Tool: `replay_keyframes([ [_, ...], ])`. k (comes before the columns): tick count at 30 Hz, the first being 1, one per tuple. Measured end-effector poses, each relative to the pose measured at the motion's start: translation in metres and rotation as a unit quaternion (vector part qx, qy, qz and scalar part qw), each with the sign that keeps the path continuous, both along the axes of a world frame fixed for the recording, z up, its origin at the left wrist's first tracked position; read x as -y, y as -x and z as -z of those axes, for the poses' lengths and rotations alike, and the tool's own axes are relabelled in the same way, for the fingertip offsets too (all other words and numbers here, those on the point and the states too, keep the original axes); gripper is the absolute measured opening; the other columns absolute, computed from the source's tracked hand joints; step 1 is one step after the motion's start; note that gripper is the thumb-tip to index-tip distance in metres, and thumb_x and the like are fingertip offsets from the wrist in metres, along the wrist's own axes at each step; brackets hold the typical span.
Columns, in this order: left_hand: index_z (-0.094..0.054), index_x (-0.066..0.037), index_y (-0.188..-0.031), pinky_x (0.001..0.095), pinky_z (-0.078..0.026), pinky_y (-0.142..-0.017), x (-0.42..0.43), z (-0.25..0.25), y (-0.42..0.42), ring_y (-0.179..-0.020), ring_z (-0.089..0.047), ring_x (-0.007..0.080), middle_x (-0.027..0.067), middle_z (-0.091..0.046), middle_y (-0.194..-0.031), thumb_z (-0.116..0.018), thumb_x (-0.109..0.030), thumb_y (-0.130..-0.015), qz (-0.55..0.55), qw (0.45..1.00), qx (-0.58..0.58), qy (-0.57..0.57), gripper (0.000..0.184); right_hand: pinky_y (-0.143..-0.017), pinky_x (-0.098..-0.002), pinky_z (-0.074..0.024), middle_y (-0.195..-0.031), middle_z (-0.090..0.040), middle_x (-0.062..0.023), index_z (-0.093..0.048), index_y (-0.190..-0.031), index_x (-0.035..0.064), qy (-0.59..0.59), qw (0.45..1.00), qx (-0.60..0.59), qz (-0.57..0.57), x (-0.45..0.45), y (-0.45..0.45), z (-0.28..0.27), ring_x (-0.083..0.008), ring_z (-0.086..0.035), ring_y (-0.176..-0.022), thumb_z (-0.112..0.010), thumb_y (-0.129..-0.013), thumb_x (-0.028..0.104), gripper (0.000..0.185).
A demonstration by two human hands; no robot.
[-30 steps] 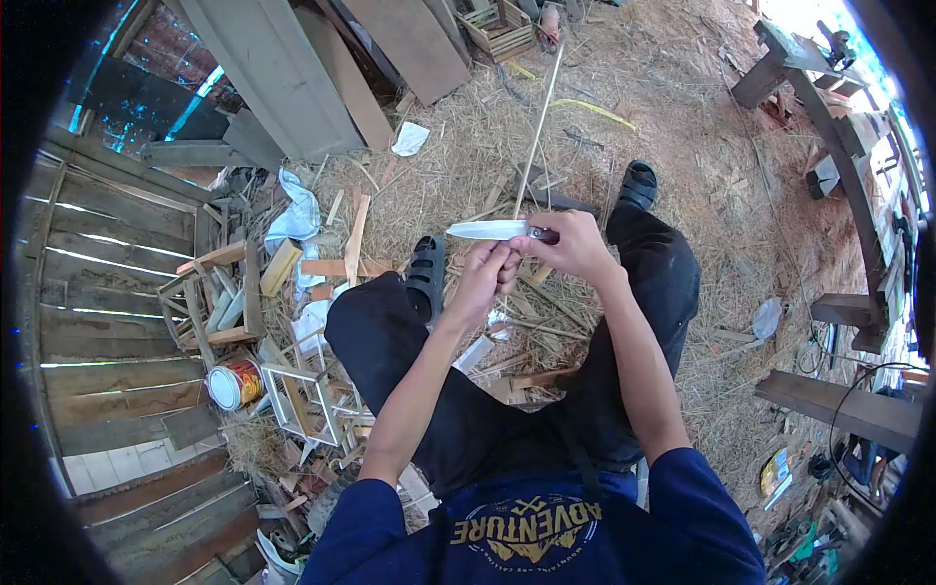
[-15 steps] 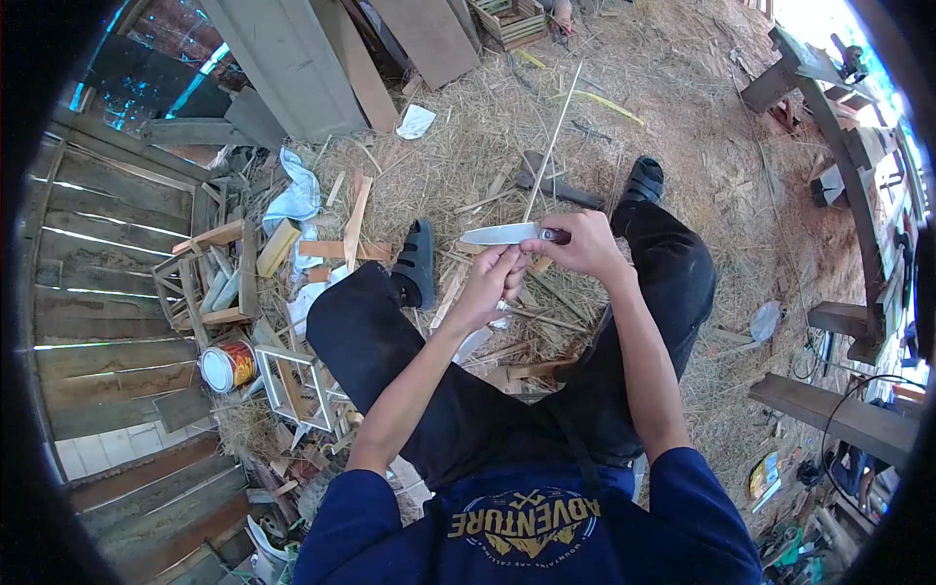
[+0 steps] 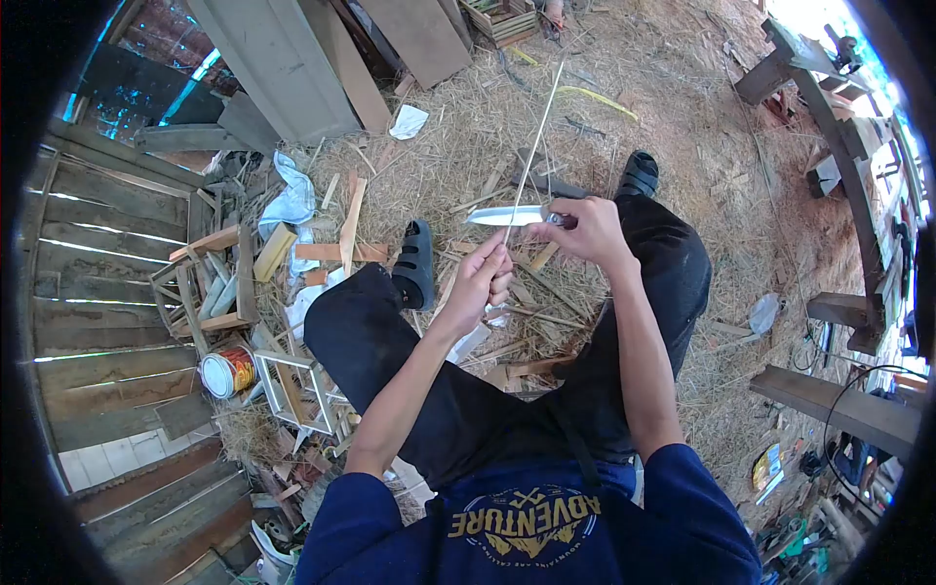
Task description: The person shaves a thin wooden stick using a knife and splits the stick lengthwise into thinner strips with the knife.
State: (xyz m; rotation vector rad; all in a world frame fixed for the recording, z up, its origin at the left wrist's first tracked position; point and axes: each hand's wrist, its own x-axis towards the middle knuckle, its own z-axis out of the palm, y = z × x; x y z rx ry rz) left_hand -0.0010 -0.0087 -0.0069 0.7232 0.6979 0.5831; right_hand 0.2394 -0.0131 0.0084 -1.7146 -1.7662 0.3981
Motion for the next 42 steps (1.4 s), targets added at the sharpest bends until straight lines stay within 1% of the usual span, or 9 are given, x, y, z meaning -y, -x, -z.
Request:
replay_keyframes([
  [3, -0.034, -0.015, -0.158, 0.019, -0.025, -0.048, 0.008, -0.011, 0.009, -0.059, -0.029, 0.002, -0.0066, -0.032, -0.079, -0.046, -0.026, -0.11, 0.055, 0.998, 0.008, 0.022, 0.051, -0.053, -0.0344, -0.047, -0.058, -0.063, -0.0094, -0.077, -0.089, 0.0098, 0.018, 0.997, -0.005, 0.072, -0.001, -0.02, -0.01, -0.0242, -0.064, -0.053, -0.081, -0.078, 0.054, 0.046],
  [11, -0.043, -0.012, -0.15, 0.0189, -0.025, -0.047, 0.005, -0.006, 0.012, -0.054, -0.028, 0.0013, -0.0068, -0.036, -0.077, -0.044, -0.028, -0.111, 0.068, 0.997, -0.046, 0.002, 0.043, -0.051, -0.0351, -0.0444, -0.055, -0.06, -0.0085, -0.076, -0.087, 0.0079, -0.005, 0.997, 0.035, 0.066, 0.007, -0.024, -0.023, -0.0241, -0.059, -0.049, -0.079, -0.083, 0.05, 0.043],
  [14, -0.047, -0.008, -0.144, 0.0184, -0.027, -0.048, -0.004, -0.011, 0.005, -0.054, -0.03, 0.0018, -0.0046, -0.042, -0.079, -0.045, -0.029, -0.11, 0.038, 0.998, -0.048, -0.003, 0.04, -0.053, -0.0374, -0.0489, -0.056, -0.061, -0.0078, -0.077, -0.087, 0.0106, -0.008, 0.998, 0.048, 0.04, 0.012, -0.017, -0.038, -0.026, -0.064, -0.052, -0.075, -0.084, 0.053, 0.042],
  [20, -0.05, -0.007, -0.139, 0.019, -0.027, -0.047, -0.014, -0.03, -0.008, -0.054, -0.031, 0.0017, -0.0032, -0.044, -0.08, -0.044, -0.026, -0.11, 0.014, 1.0, -0.02, -0.009, 0.035, -0.053, -0.0389, -0.0495, -0.055, -0.06, -0.0079, -0.075, -0.086, 0.0108, -0.036, 0.995, 0.084, -0.048, 0.007, -0.019, -0.039, -0.0281, -0.065, -0.053, -0.074, -0.086, 0.051, 0.04],
  [23, -0.053, -0.008, -0.134, 0.0199, -0.026, -0.046, -0.017, -0.026, -0.018, -0.053, -0.03, 0.0015, -0.0048, -0.043, -0.078, -0.045, -0.025, -0.11, 0.008, 1.0, -0.025, -0.011, 0.031, -0.053, -0.0394, -0.0496, -0.058, -0.061, -0.0093, -0.075, -0.087, 0.0102, -0.061, 0.997, 0.034, -0.043, 0.01, -0.019, -0.024, -0.029, -0.065, -0.055, -0.074, -0.086, 0.051, 0.041],
  [28, -0.054, -0.009, -0.133, 0.0204, -0.023, -0.044, -0.022, -0.021, -0.035, -0.05, -0.027, 0.0015, -0.0077, -0.035, -0.07, -0.045, -0.023, -0.11, -0.032, 0.998, -0.038, -0.048, 0.028, -0.056, -0.0414, -0.0505, -0.061, -0.063, -0.0138, -0.074, -0.09, 0.0077, 0.014, 1.0, -0.015, 0.019, 0.008, -0.009, -0.009, -0.0323, -0.066, -0.058, -0.073, -0.087, 0.052, 0.044],
  [32, -0.055, -0.008, -0.13, 0.0191, -0.023, -0.044, -0.028, -0.021, -0.041, -0.05, -0.027, 0.001, -0.0082, -0.035, -0.07, -0.045, -0.025, -0.11, -0.021, 0.999, -0.022, -0.014, 0.028, -0.055, -0.0414, -0.0505, -0.059, -0.063, -0.0125, -0.073, -0.087, 0.0073, -0.009, 0.999, -0.027, 0.02, 0.005, -0.016, -0.007, -0.0319, -0.067, -0.058, -0.071, -0.089, 0.052, 0.045],
  [36, -0.056, -0.006, -0.127, 0.0188, -0.022, -0.046, -0.022, -0.027, -0.034, -0.052, -0.026, 0.0008, -0.0088, -0.033, -0.07, -0.045, -0.026, -0.11, 0.039, 0.997, -0.065, -0.026, 0.027, -0.053, -0.0402, -0.0496, -0.058, -0.063, -0.0129, -0.071, -0.084, 0.0075, -0.042, 0.988, -0.015, 0.149, 0.006, -0.023, -0.011, -0.0322, -0.067, -0.056, -0.068, -0.093, 0.051, 0.044],
  [42, -0.056, -0.005, -0.125, 0.0192, -0.022, -0.047, -0.02, -0.025, -0.021, -0.054, -0.024, 0.0008, -0.0092, -0.031, -0.071, -0.046, -0.026, -0.11, 0.081, 0.994, -0.065, -0.036, 0.027, -0.051, -0.0389, -0.0423, -0.055, -0.053, -0.0136, -0.066, -0.08, 0.0034, -0.054, 0.984, -0.027, 0.168, 0.013, -0.026, -0.01, -0.0302, -0.056, -0.049, -0.071, -0.093, 0.044, 0.043],
])
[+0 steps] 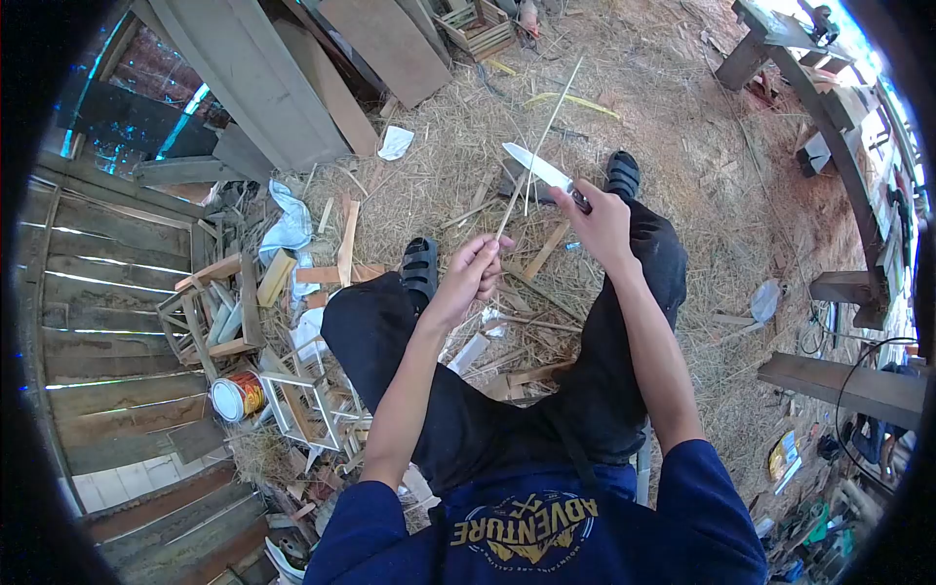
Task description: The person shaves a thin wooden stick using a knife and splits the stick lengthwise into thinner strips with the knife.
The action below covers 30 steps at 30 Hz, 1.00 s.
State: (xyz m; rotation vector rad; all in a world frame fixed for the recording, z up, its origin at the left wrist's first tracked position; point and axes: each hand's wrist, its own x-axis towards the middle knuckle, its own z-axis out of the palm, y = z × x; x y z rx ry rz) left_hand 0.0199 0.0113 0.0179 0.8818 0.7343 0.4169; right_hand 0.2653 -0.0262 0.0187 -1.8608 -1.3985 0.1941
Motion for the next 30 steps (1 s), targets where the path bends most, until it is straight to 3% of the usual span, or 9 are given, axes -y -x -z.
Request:
replay_keyframes([
  [4, -0.056, -0.005, -0.125, 0.0195, -0.023, -0.048, 0.0, 0.001, 0.0, -0.054, -0.026, 0.0011, -0.0089, -0.034, -0.072, -0.046, -0.027, -0.11, 0.001, 1.0, -0.012, -0.02, 0.028, -0.05, -0.0384, -0.0429, -0.055, -0.054, -0.0124, -0.067, -0.083, 0.004, 0.031, 0.998, -0.006, -0.056, 0.002, 0.003, 0.003, -0.0281, -0.056, -0.048, -0.072, -0.092, 0.044, 0.041],
  [7, -0.056, -0.006, -0.125, 0.0199, -0.025, -0.048, -0.001, 0.003, -0.001, -0.055, -0.028, 0.0014, -0.0082, -0.035, -0.073, -0.047, -0.026, -0.11, -0.015, 1.0, -0.009, -0.02, 0.027, -0.056, -0.0411, -0.0504, -0.06, -0.062, -0.0145, -0.073, -0.091, 0.0062, 0.073, 0.989, -0.017, -0.126, 0.001, 0.013, 0.003, -0.0334, -0.067, -0.058, -0.069, -0.091, 0.051, 0.045],
  [11, -0.057, -0.007, -0.12, 0.02, -0.028, -0.049, -0.004, 0.01, -0.004, -0.056, -0.032, 0.0015, -0.0074, -0.039, -0.075, -0.047, -0.025, -0.109, -0.034, 0.999, -0.005, -0.005, 0.023, -0.053, -0.0408, -0.0465, -0.059, -0.059, -0.013, -0.072, -0.092, 0.0063, 0.023, 0.976, -0.027, -0.213, -0.002, 0.031, 0.018, -0.0313, -0.062, -0.052, -0.072, -0.091, 0.045, 0.038],
  [15, -0.056, -0.009, -0.109, 0.0209, -0.03, -0.05, -0.004, 0.027, -0.012, -0.058, -0.034, 0.002, -0.0073, -0.041, -0.075, -0.047, -0.025, -0.109, -0.072, 0.992, -0.062, -0.086, 0.019, -0.053, -0.0417, -0.0463, -0.057, -0.058, -0.0141, -0.07, -0.088, 0.0061, 0.026, 0.966, -0.006, -0.258, -0.007, 0.041, 0.014, -0.0349, -0.061, -0.053, -0.072, -0.089, 0.049, 0.043],
  [17, -0.055, -0.01, -0.101, 0.0218, -0.028, -0.05, -0.001, 0.019, -0.015, -0.057, -0.032, 0.002, -0.008, -0.04, -0.073, -0.047, -0.024, -0.108, -0.089, 0.99, -0.059, -0.089, 0.017, -0.052, -0.041, -0.0459, -0.056, -0.057, -0.0136, -0.068, -0.083, 0.0058, 0.023, 0.965, -0.012, -0.26, -0.007, 0.04, 0.011, -0.0346, -0.06, -0.052, -0.073, -0.088, 0.05, 0.045],
  [22, -0.06, 0.0, -0.103, 0.0257, -0.036, -0.052, 0.0, 0.029, -0.009, -0.06, -0.046, 0.006, -0.0014, -0.054, -0.078, -0.049, -0.025, -0.108, -0.043, 0.983, -0.099, -0.145, 0.029, -0.049, -0.0382, -0.0451, -0.053, -0.055, -0.0099, -0.069, -0.077, 0.0072, 0.012, 0.964, 0.006, -0.267, -0.003, 0.027, 0.001, -0.0301, -0.059, -0.049, -0.076, -0.085, 0.05, 0.044],
  [25, -0.062, 0.003, -0.109, 0.0282, -0.039, -0.055, 0.006, 0.03, -0.006, -0.063, -0.05, 0.0075, 0.0007, -0.056, -0.078, -0.049, -0.025, -0.108, -0.031, 0.96, -0.14, -0.242, 0.031, -0.048, -0.0364, -0.0443, -0.052, -0.055, -0.0071, -0.071, -0.077, 0.0094, -0.025, 0.968, 0.013, -0.248, 0.002, 0.023, 0.002, -0.027, -0.059, -0.048, -0.078, -0.082, 0.052, 0.043],
  [26, -0.059, -0.004, -0.128, 0.0207, -0.035, -0.052, 0.008, 0.032, -0.008, -0.062, -0.046, 0.0016, -0.0004, -0.063, -0.088, -0.048, -0.031, -0.109, -0.038, 0.953, -0.121, -0.276, 0.034, -0.048, -0.036, -0.0445, -0.052, -0.056, -0.0068, -0.072, -0.078, 0.01, -0.023, 0.971, 0.026, -0.237, 0.002, 0.021, 0.002, -0.0265, -0.059, -0.047, -0.079, -0.081, 0.052, 0.043],
  [30, -0.062, -0.001, -0.121, 0.0262, -0.039, -0.064, 0.011, 0.015, -0.012, -0.069, -0.045, 0.008, -0.0003, -0.051, -0.075, -0.046, -0.031, -0.109, -0.056, 0.948, -0.16, -0.268, 0.037, -0.048, -0.0342, -0.0457, -0.052, -0.058, -0.0062, -0.075, -0.082, 0.0113, -0.012, 0.978, 0.068, -0.196, 0.005, 0.009, -0.002, -0.0244, -0.061, -0.047, -0.08, -0.08, 0.052, 0.041],
])
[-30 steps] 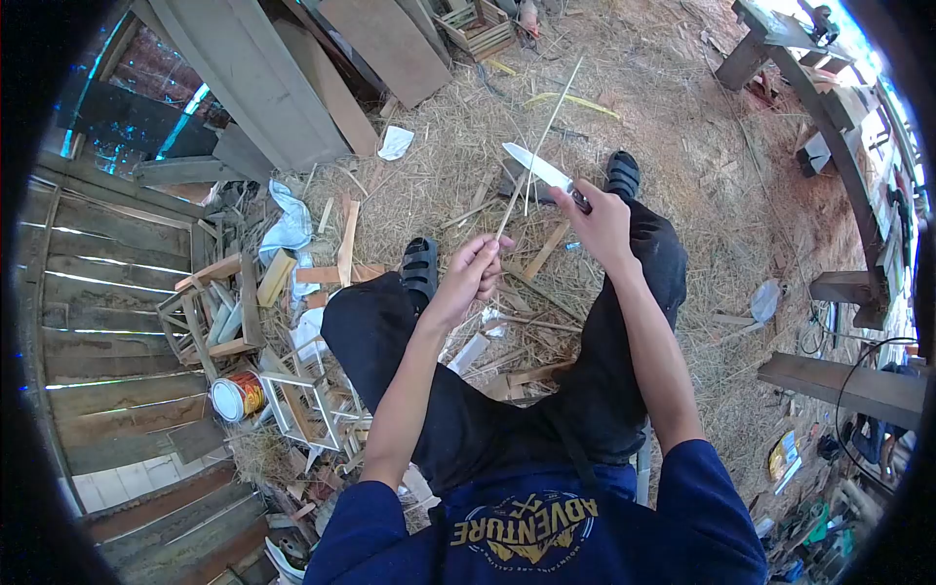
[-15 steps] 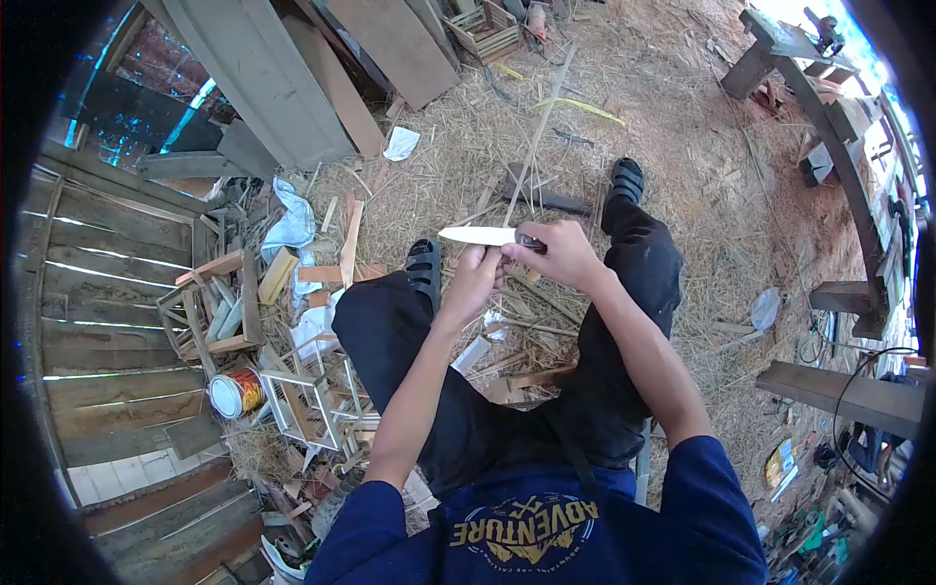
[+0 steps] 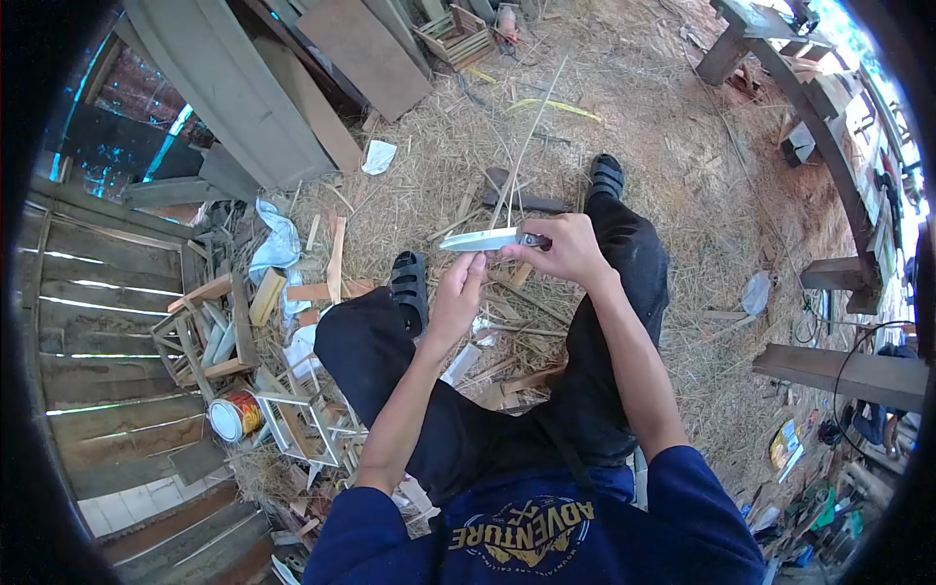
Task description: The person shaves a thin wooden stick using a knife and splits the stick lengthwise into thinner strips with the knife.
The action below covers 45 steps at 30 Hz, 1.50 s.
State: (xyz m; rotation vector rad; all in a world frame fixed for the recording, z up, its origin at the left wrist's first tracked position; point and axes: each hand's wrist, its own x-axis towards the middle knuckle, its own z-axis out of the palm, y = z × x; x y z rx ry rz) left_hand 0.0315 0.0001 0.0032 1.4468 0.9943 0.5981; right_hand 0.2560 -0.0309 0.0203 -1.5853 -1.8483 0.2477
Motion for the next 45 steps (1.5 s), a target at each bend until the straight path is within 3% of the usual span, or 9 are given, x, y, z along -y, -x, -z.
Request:
replay_keyframes([
  [11, -0.062, -0.003, -0.112, 0.0274, -0.037, -0.06, 0.005, -0.012, 0.028, -0.064, -0.044, 0.0069, -0.0004, -0.047, -0.068, -0.047, -0.029, -0.109, 0.047, 0.997, -0.048, -0.035, 0.029, -0.052, -0.0366, -0.0484, -0.052, -0.058, -0.0084, -0.076, -0.088, 0.0092, 0.069, 0.979, 0.019, 0.191, 0.008, -0.039, -0.007, -0.027, -0.064, -0.052, -0.077, -0.084, 0.053, 0.044],
  [18, -0.063, -0.005, -0.113, 0.0258, -0.037, -0.059, -0.003, 0.012, 0.042, -0.062, -0.042, 0.0075, -0.0013, -0.048, -0.07, -0.049, -0.028, -0.108, 0.052, 0.997, -0.038, -0.037, 0.028, -0.054, -0.0392, -0.0494, -0.054, -0.06, -0.0096, -0.075, -0.085, 0.0101, 0.102, 0.983, 0.038, 0.149, 0.013, -0.034, 0.003, -0.0297, -0.066, -0.054, -0.071, -0.088, 0.055, 0.045],
  [22, -0.062, -0.005, -0.116, 0.0235, -0.04, -0.062, -0.006, 0.008, 0.041, -0.066, -0.045, 0.0058, -0.0033, -0.048, -0.077, -0.048, -0.028, -0.108, 0.031, 0.996, 0.007, 0.089, 0.028, -0.055, -0.0391, -0.0493, -0.057, -0.061, -0.0119, -0.074, -0.086, 0.0083, 0.118, 0.981, -0.035, 0.151, 0.003, -0.018, -0.004, -0.0307, -0.066, -0.055, -0.071, -0.09, 0.052, 0.044],
  [25, -0.062, -0.003, -0.116, 0.0257, -0.043, -0.065, -0.006, 0.003, 0.032, -0.07, -0.049, 0.0078, -0.0007, -0.055, -0.08, -0.048, -0.027, -0.109, 0.016, 0.998, 0.01, 0.052, 0.029, -0.05, -0.037, -0.0418, -0.054, -0.053, -0.0114, -0.07, -0.085, 0.0034, 0.081, 0.989, -0.083, 0.097, 0.002, -0.007, -0.001, -0.0251, -0.053, -0.046, -0.074, -0.09, 0.044, 0.041],
  [29, -0.061, -0.002, -0.117, 0.0219, -0.035, -0.053, -0.008, 0.014, 0.016, -0.063, -0.042, 0.0021, -0.0054, -0.05, -0.079, -0.051, -0.025, -0.107, 0.024, 0.999, 0.021, -0.007, 0.026, -0.057, -0.042, -0.0512, -0.06, -0.062, -0.0146, -0.075, -0.089, 0.0083, 0.119, 0.992, -0.046, -0.004, 0.004, 0.015, 0.006, -0.0342, -0.066, -0.057, -0.071, -0.089, 0.054, 0.046],
  [31, -0.061, 0.0, -0.117, 0.0238, -0.038, -0.055, -0.01, 0.017, 0.01, -0.067, -0.047, 0.0034, -0.0034, -0.055, -0.084, -0.051, -0.023, -0.107, 0.028, 0.999, -0.023, -0.032, 0.027, -0.057, -0.0445, -0.0511, -0.061, -0.062, -0.0165, -0.072, -0.086, 0.0087, 0.113, 0.992, -0.041, -0.044, 0.002, 0.024, 0.015, -0.0376, -0.065, -0.059, -0.069, -0.089, 0.055, 0.046],
  [32, -0.06, 0.005, -0.123, 0.0311, -0.049, -0.078, -0.009, 0.019, 0.005, -0.086, -0.062, 0.0155, 0.0101, -0.067, -0.098, -0.049, -0.016, -0.106, 0.029, 0.999, 0.018, -0.041, 0.029, -0.057, -0.0449, -0.0508, -0.06, -0.062, -0.0166, -0.072, -0.085, 0.0087, 0.121, 0.991, -0.033, -0.054, 0.001, 0.027, 0.018, -0.0382, -0.065, -0.059, -0.069, -0.09, 0.055, 0.047],
  [34, -0.06, 0.005, -0.124, 0.031, -0.048, -0.079, -0.003, 0.014, -0.003, -0.086, -0.061, 0.0152, 0.0099, -0.067, -0.098, -0.05, -0.015, -0.106, -0.007, 0.999, 0.039, -0.015, 0.029, -0.054, -0.0408, -0.0477, -0.061, -0.06, -0.0146, -0.073, -0.089, 0.0064, 0.099, 0.992, -0.024, -0.072, 0.0, 0.027, 0.018, -0.0335, -0.063, -0.056, -0.072, -0.089, 0.051, 0.044],
  [45, -0.062, 0.002, -0.122, 0.0285, -0.044, -0.069, 0.013, -0.005, -0.003, -0.076, -0.051, 0.01, 0.0038, -0.061, -0.085, -0.049, -0.026, -0.109, 0.029, 0.997, 0.016, -0.063, 0.034, -0.056, -0.0415, -0.05, -0.062, -0.062, -0.0153, -0.074, -0.092, 0.0077, 0.1, 0.982, -0.145, 0.067, 0.0, -0.015, 0.002, -0.0338, -0.064, -0.057, -0.069, -0.09, 0.04, 0.033],
])
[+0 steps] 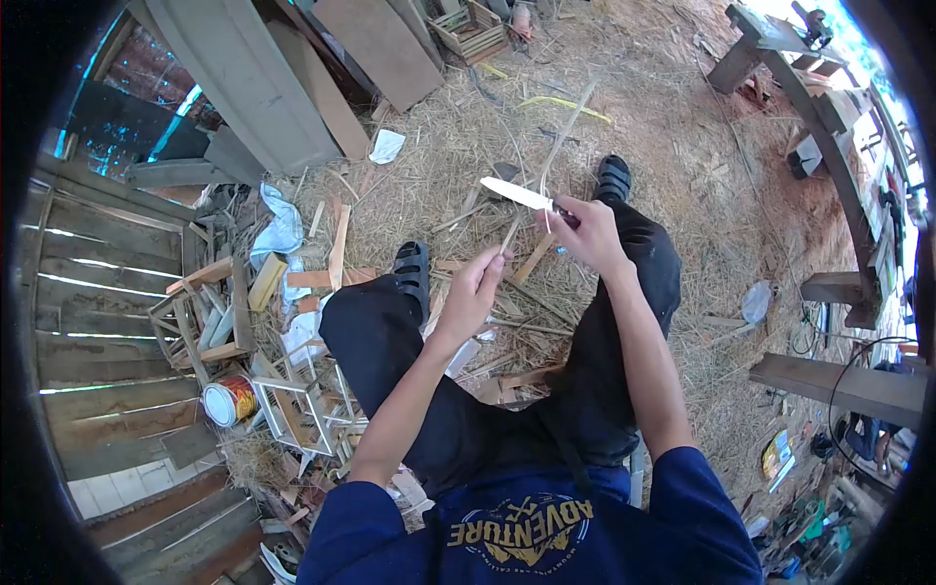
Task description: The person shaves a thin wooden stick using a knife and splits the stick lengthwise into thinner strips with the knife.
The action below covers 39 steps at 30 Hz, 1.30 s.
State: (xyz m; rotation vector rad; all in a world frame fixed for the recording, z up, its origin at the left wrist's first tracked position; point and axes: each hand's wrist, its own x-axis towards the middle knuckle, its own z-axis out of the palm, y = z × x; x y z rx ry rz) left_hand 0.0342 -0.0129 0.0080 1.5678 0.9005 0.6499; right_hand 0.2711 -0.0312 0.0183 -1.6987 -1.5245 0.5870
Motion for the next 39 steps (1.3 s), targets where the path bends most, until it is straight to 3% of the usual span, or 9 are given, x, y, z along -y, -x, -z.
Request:
replay_keyframes([
  [7, -0.063, 0.002, -0.116, 0.0297, -0.037, -0.059, -0.004, 0.027, 0.001, -0.065, -0.042, 0.0081, -0.0003, -0.051, -0.073, -0.049, -0.023, -0.108, -0.029, 0.999, 0.016, 0.012, 0.03, -0.056, -0.046, -0.0485, -0.06, -0.06, -0.0175, -0.065, -0.079, 0.0068, 0.02, 0.99, 0.085, -0.109, 0.004, 0.019, 0.014, -0.0395, -0.064, -0.06, -0.067, -0.09, 0.057, 0.052],
  [14, -0.063, 0.004, -0.105, 0.0314, -0.039, -0.06, -0.012, 0.027, 0.004, -0.067, -0.045, 0.0092, 0.0017, -0.056, -0.075, -0.051, -0.02, -0.107, -0.086, 0.996, 0.022, -0.016, 0.028, -0.05, -0.0423, -0.044, -0.054, -0.056, -0.013, -0.064, -0.076, 0.0065, -0.043, 0.983, 0.083, -0.159, -0.013, 0.042, 0.014, -0.0369, -0.059, -0.052, -0.071, -0.089, 0.052, 0.048],
  [18, -0.065, 0.003, -0.112, 0.0271, -0.034, -0.056, -0.013, 0.029, 0.008, -0.064, -0.04, 0.0051, -0.0036, -0.049, -0.072, -0.049, -0.023, -0.108, -0.083, 0.992, 0.06, 0.074, 0.03, -0.051, -0.0421, -0.0449, -0.055, -0.058, -0.0134, -0.068, -0.078, 0.0087, -0.067, 0.984, 0.082, -0.143, -0.015, 0.041, 0.009, -0.0355, -0.061, -0.053, -0.072, -0.088, 0.053, 0.046],
  [23, -0.064, 0.0, -0.121, 0.0253, -0.032, -0.055, -0.009, 0.02, 0.01, -0.063, -0.037, 0.0037, -0.005, -0.046, -0.071, -0.049, -0.024, -0.109, -0.052, 0.999, 0.006, 0.003, 0.031, -0.051, -0.0416, -0.047, -0.057, -0.06, -0.0137, -0.073, -0.081, 0.0102, -0.032, 0.986, 0.119, -0.114, -0.006, 0.028, 0.007, -0.0344, -0.063, -0.054, -0.071, -0.087, 0.056, 0.046],
  [26, -0.064, -0.001, -0.119, 0.0245, -0.033, -0.056, -0.001, 0.003, 0.012, -0.063, -0.037, 0.0039, -0.005, -0.046, -0.071, -0.049, -0.025, -0.109, -0.049, 0.998, 0.018, 0.042, 0.03, -0.051, -0.0403, -0.0474, -0.055, -0.059, -0.0122, -0.075, -0.083, 0.0101, -0.041, 0.999, -0.003, 0.034, -0.01, 0.01, 0.01, -0.033, -0.063, -0.052, -0.071, -0.087, 0.055, 0.045],
  [28, -0.064, -0.001, -0.118, 0.0243, -0.034, -0.058, 0.009, -0.003, 0.021, -0.064, -0.039, 0.0041, -0.0044, -0.047, -0.072, -0.049, -0.024, -0.109, -0.021, 0.993, 0.017, 0.119, 0.029, -0.054, -0.0396, -0.049, -0.06, -0.063, -0.0129, -0.073, -0.083, 0.0073, -0.007, 0.988, 0.146, 0.048, -0.015, -0.012, -0.012, -0.032, -0.066, -0.056, -0.07, -0.091, 0.049, 0.043],
  [31, -0.065, -0.004, -0.117, 0.0225, -0.03, -0.055, 0.004, 0.008, 0.022, -0.062, -0.036, 0.0027, -0.0081, -0.039, -0.069, -0.048, -0.026, -0.109, -0.037, 0.999, -0.029, -0.003, 0.029, -0.056, -0.0401, -0.0495, -0.062, -0.063, -0.0141, -0.072, -0.084, 0.007, 0.004, 0.993, 0.112, 0.039, -0.011, -0.01, 0.004, -0.0324, -0.067, -0.059, -0.069, -0.092, 0.05, 0.043],
  [34, -0.065, -0.005, -0.118, 0.0224, -0.03, -0.055, -0.001, 0.01, 0.022, -0.062, -0.036, 0.0026, -0.0076, -0.04, -0.07, -0.05, -0.024, -0.108, -0.016, 1.0, -0.024, -0.002, 0.026, -0.056, -0.0404, -0.0498, -0.062, -0.063, -0.0141, -0.072, -0.085, 0.0065, 0.052, 0.995, 0.08, 0.033, -0.004, -0.014, 0.007, -0.0327, -0.066, -0.059, -0.069, -0.092, 0.051, 0.045],
  [39, -0.064, 0.001, -0.121, 0.0269, -0.042, -0.062, -0.01, 0.021, 0.013, -0.068, -0.049, 0.0082, 0.0018, -0.06, -0.078, -0.051, -0.021, -0.107, -0.039, 0.998, -0.031, -0.023, 0.029, -0.056, -0.0406, -0.0493, -0.061, -0.062, -0.0138, -0.073, -0.087, 0.0061, 0.029, 0.997, 0.059, -0.037, -0.011, 0.01, 0.013, -0.0317, -0.064, -0.057, -0.07, -0.09, 0.052, 0.046],
])
